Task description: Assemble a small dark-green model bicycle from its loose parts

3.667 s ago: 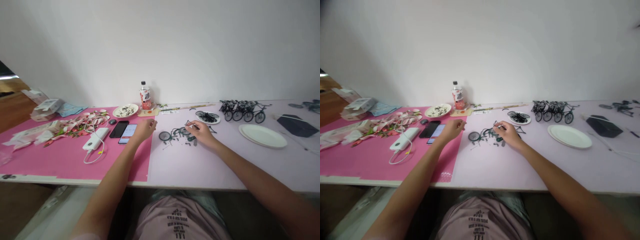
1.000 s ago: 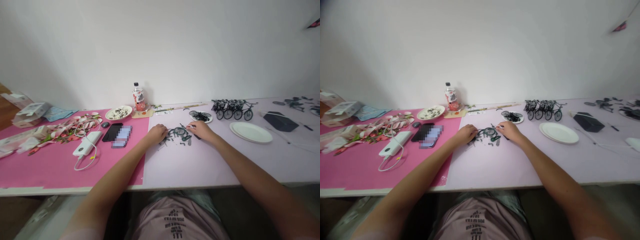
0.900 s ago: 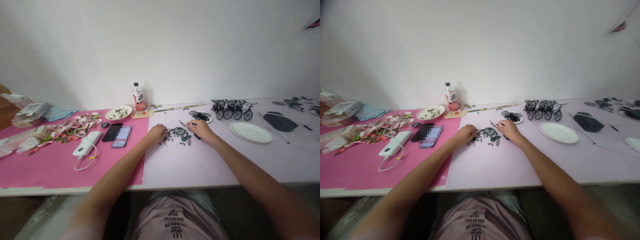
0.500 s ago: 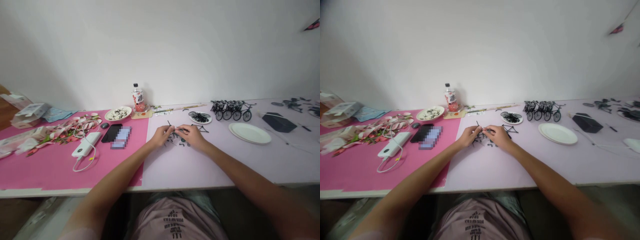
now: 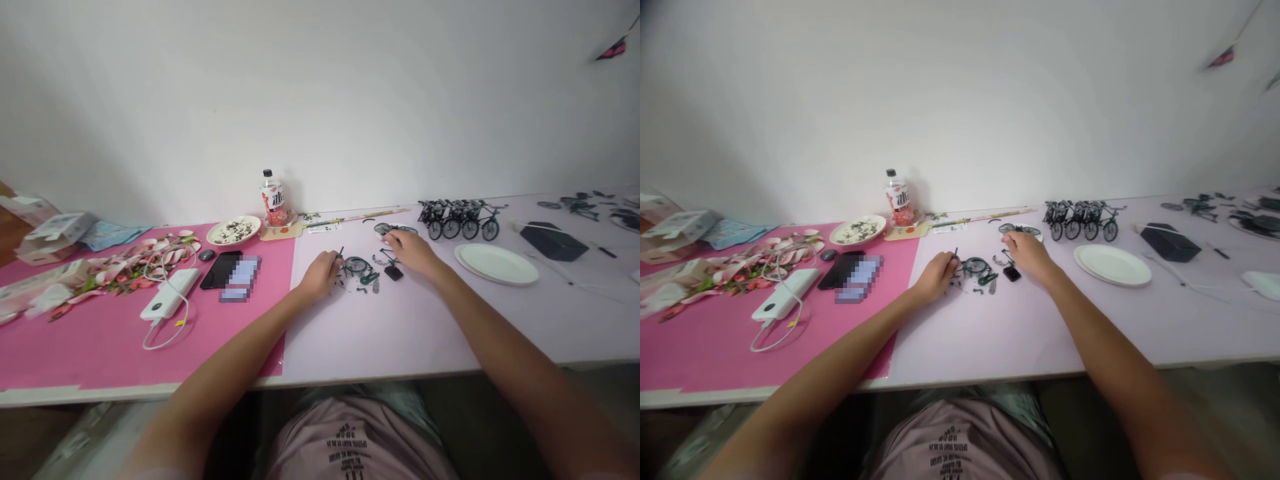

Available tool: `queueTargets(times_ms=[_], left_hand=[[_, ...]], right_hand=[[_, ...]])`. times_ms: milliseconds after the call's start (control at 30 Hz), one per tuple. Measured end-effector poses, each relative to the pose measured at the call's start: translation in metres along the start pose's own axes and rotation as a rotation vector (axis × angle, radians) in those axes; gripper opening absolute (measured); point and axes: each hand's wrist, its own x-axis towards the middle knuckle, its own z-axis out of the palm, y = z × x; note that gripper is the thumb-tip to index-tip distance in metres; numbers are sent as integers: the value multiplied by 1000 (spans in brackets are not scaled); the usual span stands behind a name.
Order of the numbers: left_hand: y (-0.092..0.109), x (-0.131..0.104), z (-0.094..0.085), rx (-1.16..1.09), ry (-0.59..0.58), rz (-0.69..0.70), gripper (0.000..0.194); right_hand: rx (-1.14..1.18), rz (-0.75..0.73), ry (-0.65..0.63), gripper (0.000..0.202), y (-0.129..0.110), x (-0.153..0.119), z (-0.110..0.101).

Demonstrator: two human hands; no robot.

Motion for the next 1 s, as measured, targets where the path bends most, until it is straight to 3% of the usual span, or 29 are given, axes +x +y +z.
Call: queueTargets(times_ms=[200, 300, 533, 633, 800, 1000], left_hand=[[-2, -1, -2, 83, -11, 39, 30], [-5, 0, -1, 104, -19, 25, 31], [-9, 1, 5, 99, 14, -3, 31], [-10, 1, 6, 118, -1, 6, 32], [-11, 1, 5, 129, -2, 4, 32], [-17, 1, 7, 114, 26, 23, 28]], right_hand=[[-86, 107, -228, 17, 33, 2, -11], [-78, 160, -300, 20, 38, 1, -12], [-107, 171, -341, 18, 35, -2, -11], [-113, 146, -315, 15, 31, -3, -10], [-73, 65, -165, 13, 17, -1, -10], [269, -48, 109, 36, -6, 0, -4]])
